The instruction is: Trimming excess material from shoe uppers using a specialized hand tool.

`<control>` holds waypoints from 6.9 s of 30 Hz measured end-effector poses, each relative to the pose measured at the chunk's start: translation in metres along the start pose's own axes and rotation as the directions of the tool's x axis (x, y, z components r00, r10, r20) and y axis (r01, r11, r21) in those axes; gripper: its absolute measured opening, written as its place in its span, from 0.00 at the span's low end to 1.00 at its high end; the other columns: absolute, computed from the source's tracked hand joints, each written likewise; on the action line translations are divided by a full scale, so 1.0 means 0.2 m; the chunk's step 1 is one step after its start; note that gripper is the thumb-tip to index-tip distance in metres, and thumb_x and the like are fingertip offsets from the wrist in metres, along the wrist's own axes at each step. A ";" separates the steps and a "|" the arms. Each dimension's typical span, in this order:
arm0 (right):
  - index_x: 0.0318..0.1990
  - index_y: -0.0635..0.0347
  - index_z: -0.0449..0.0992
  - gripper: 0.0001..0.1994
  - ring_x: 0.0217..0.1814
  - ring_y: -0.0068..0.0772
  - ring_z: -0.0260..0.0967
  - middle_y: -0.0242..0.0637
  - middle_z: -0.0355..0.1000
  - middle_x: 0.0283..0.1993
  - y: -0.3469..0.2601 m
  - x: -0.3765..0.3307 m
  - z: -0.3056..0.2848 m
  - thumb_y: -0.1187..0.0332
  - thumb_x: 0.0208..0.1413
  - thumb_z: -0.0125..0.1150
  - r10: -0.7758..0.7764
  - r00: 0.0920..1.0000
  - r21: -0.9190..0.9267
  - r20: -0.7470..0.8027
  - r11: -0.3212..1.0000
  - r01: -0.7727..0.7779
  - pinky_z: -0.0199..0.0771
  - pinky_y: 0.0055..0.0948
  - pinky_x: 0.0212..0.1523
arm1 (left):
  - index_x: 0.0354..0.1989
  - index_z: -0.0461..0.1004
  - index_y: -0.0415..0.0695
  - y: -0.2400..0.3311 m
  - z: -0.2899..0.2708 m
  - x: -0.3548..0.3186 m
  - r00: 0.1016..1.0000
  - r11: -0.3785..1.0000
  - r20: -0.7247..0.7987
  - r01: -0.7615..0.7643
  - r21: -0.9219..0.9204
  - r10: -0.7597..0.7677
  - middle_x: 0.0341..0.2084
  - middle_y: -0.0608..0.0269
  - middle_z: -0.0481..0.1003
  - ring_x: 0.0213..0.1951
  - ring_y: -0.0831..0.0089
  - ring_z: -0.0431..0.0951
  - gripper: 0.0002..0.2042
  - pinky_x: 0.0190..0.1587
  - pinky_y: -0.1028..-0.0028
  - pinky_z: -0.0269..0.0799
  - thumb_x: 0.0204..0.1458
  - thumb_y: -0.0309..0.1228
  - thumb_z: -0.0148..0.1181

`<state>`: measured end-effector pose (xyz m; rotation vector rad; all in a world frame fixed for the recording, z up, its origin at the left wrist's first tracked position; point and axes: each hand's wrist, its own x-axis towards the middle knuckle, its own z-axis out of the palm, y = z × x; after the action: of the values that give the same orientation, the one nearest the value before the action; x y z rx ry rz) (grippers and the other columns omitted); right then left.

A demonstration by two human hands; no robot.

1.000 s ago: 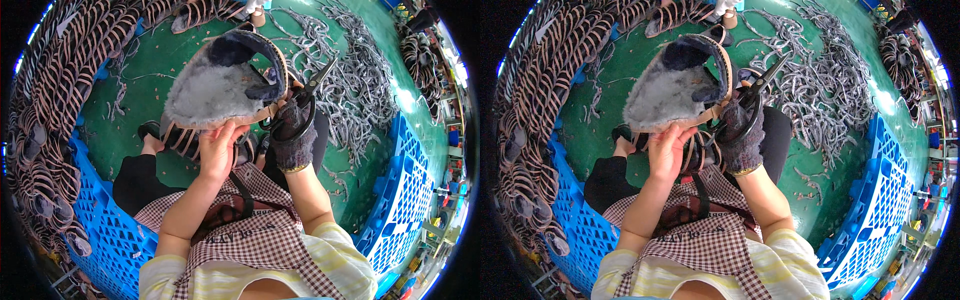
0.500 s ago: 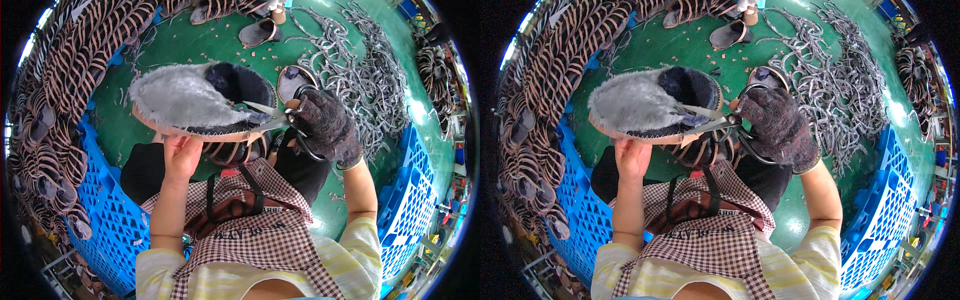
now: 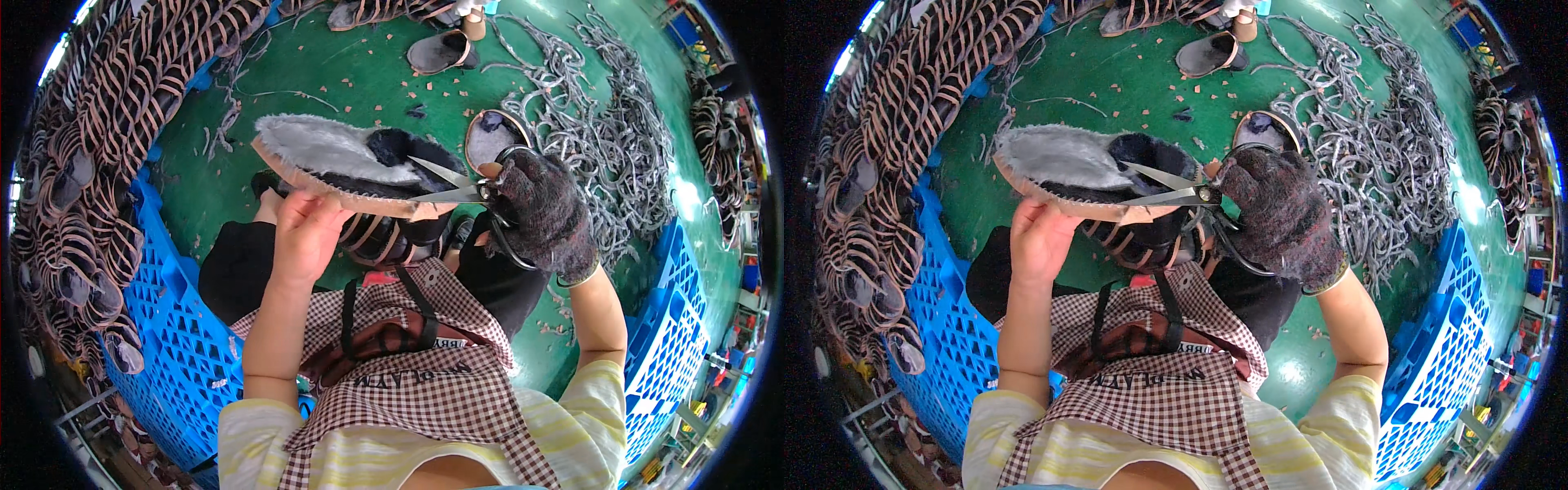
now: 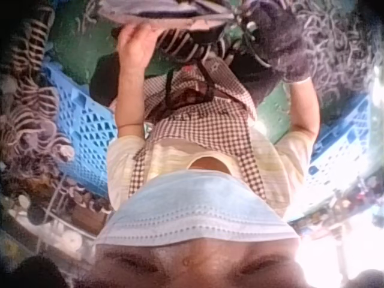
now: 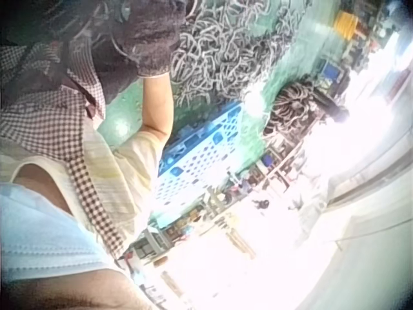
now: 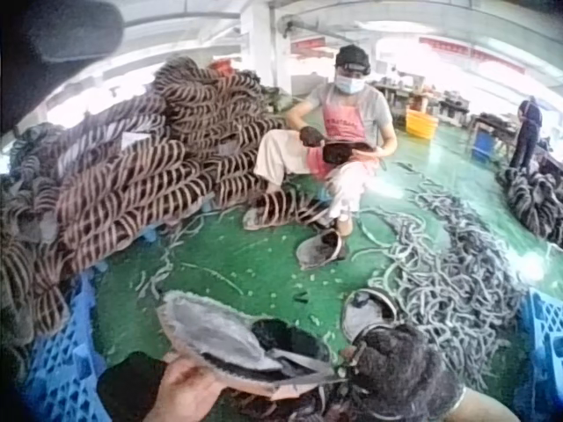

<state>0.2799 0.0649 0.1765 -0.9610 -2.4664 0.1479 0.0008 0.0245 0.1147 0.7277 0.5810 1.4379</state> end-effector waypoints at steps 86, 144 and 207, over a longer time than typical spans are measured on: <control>0.32 0.52 0.72 0.16 0.28 0.42 0.68 0.36 0.69 0.25 -0.31 -0.21 0.23 0.54 0.37 0.61 -0.040 0.741 0.216 0.670 0.966 -0.143 0.65 0.37 0.27 | 0.36 0.70 0.40 -0.49 -0.57 -0.31 0.699 0.470 -0.359 0.696 0.544 -0.619 0.29 0.64 0.74 0.31 0.74 0.75 0.12 0.33 0.74 0.71 0.56 0.36 0.46; 0.40 0.62 0.71 0.27 0.21 0.46 0.67 0.40 0.67 0.21 -0.21 0.00 0.19 0.55 0.33 0.69 0.066 0.997 0.338 0.050 0.938 -0.079 0.64 0.36 0.19 | 0.29 0.74 0.35 0.10 0.09 -0.07 0.981 0.514 0.194 -0.163 0.842 -0.007 0.22 0.56 0.75 0.27 0.68 0.76 0.04 0.29 0.73 0.69 0.45 0.22 0.57; 0.38 0.46 0.74 0.20 0.28 0.34 0.66 0.30 0.67 0.27 0.03 0.49 -0.01 0.67 0.30 0.63 -0.638 0.770 -0.383 0.004 0.710 0.591 0.63 0.33 0.28 | 0.24 0.67 0.36 0.34 -0.29 0.02 0.863 0.805 -0.078 0.494 0.329 -0.498 0.24 0.67 0.67 0.28 0.79 0.66 0.09 0.32 0.82 0.61 0.36 0.29 0.46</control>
<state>0.2214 0.1338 0.2169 -0.1976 -2.5897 -0.6038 -0.0875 0.0336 0.1282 0.7787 0.9493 0.8472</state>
